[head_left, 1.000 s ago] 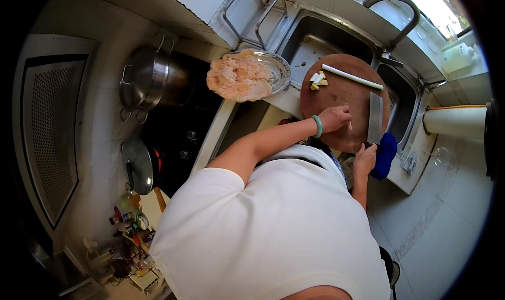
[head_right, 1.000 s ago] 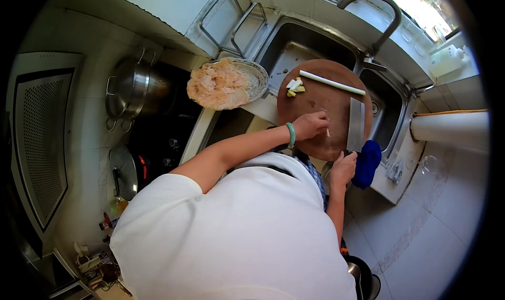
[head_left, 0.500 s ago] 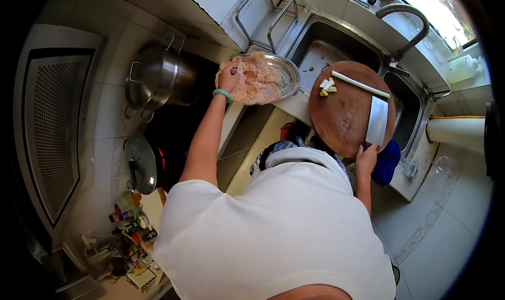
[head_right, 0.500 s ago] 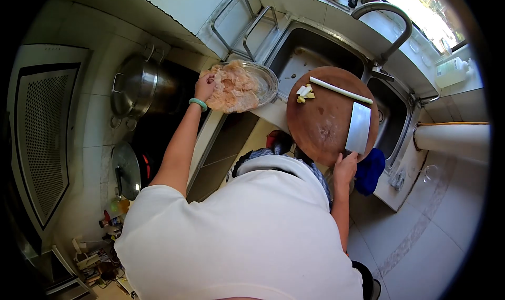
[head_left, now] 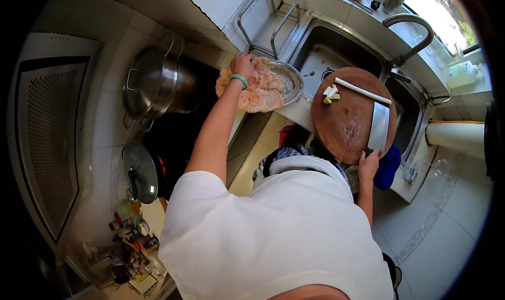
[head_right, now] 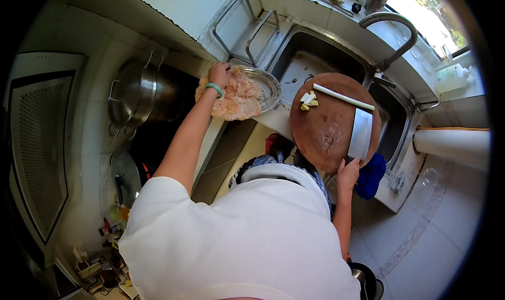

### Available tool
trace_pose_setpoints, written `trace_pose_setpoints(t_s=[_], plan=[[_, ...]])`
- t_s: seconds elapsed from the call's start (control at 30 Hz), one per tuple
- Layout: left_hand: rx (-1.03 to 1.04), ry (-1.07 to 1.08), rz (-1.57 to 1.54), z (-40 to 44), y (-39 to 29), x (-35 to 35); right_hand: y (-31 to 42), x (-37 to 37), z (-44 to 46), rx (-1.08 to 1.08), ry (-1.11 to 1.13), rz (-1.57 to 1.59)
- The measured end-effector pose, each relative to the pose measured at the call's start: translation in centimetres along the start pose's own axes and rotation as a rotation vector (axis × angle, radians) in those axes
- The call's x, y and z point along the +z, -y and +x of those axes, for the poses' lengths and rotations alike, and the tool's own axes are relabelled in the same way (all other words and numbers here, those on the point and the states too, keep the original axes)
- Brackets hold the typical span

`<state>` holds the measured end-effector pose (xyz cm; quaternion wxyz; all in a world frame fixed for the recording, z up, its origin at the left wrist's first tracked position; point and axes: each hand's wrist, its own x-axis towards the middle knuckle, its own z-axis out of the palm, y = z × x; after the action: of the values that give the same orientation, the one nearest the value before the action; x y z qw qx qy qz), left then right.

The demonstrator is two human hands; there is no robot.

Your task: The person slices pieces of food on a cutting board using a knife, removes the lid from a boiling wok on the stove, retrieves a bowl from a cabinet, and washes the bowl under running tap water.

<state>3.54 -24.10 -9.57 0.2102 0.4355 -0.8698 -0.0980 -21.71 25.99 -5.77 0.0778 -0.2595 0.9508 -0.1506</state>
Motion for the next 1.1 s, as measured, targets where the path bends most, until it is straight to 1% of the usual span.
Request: trace_pose_setpoints(t_s=[0.03, 0.13, 0.27, 0.33, 0.47, 0.53, 0.57, 0.63, 0.67, 0.73, 0.87, 0.93, 1.07, 1.1], plan=[[-0.025, 0.083, 0.058, 0.2, 0.3, 0.4, -0.1, 0.2, 0.0, -0.019, -0.005, 0.006], [0.010, 0.116, 0.115, 0.8, -0.8, -0.8, -0.4, 0.8, 0.0, -0.019, -0.018, -0.012], [0.083, 0.131, 0.104, 0.5, -0.2, -0.8, 0.3, 0.4, -0.3, -0.010, -0.046, 0.003], [0.147, 0.087, 0.086, 0.3, 0.1, -0.6, 0.7, 0.1, -0.3, 0.013, -0.020, -0.001], [0.153, 0.075, 0.013, 0.1, 0.7, -0.1, 0.7, 0.1, -0.3, 0.018, -0.009, -0.003], [0.065, 0.060, -0.105, 0.1, 0.7, 0.2, 0.6, 0.4, -0.3, -0.008, -0.049, -0.036], [0.064, 0.061, -0.105, 0.1, 0.3, -0.2, 0.6, 0.4, -0.3, -0.008, -0.048, -0.037], [0.169, 0.065, 0.016, 0.0, -0.5, -1.3, 0.6, 0.6, -0.2, 0.001, -0.044, -0.056], [0.169, 0.066, 0.016, 0.0, -0.2, -1.1, 0.5, 0.6, -0.2, 0.001, -0.044, -0.057], [0.217, -0.006, -0.032, 0.0, 0.5, -0.6, 0.5, 0.7, -0.1, 0.011, -0.029, -0.058], [0.186, 0.046, -0.094, -0.4, 0.2, -1.4, 0.3, 0.8, -0.2, -0.015, -0.052, -0.061], [0.142, 0.135, -0.073, -0.9, -0.4, -2.5, 0.4, 0.8, -0.2, -0.003, -0.047, -0.067], [0.110, 0.119, -0.140, -1.7, -0.3, -3.5, 0.4, 0.9, -0.2, -0.005, -0.054, -0.069], [0.030, 0.176, -0.242, -1.7, -0.4, -3.7, 0.3, 0.9, -0.2, 0.004, -0.045, -0.071]])
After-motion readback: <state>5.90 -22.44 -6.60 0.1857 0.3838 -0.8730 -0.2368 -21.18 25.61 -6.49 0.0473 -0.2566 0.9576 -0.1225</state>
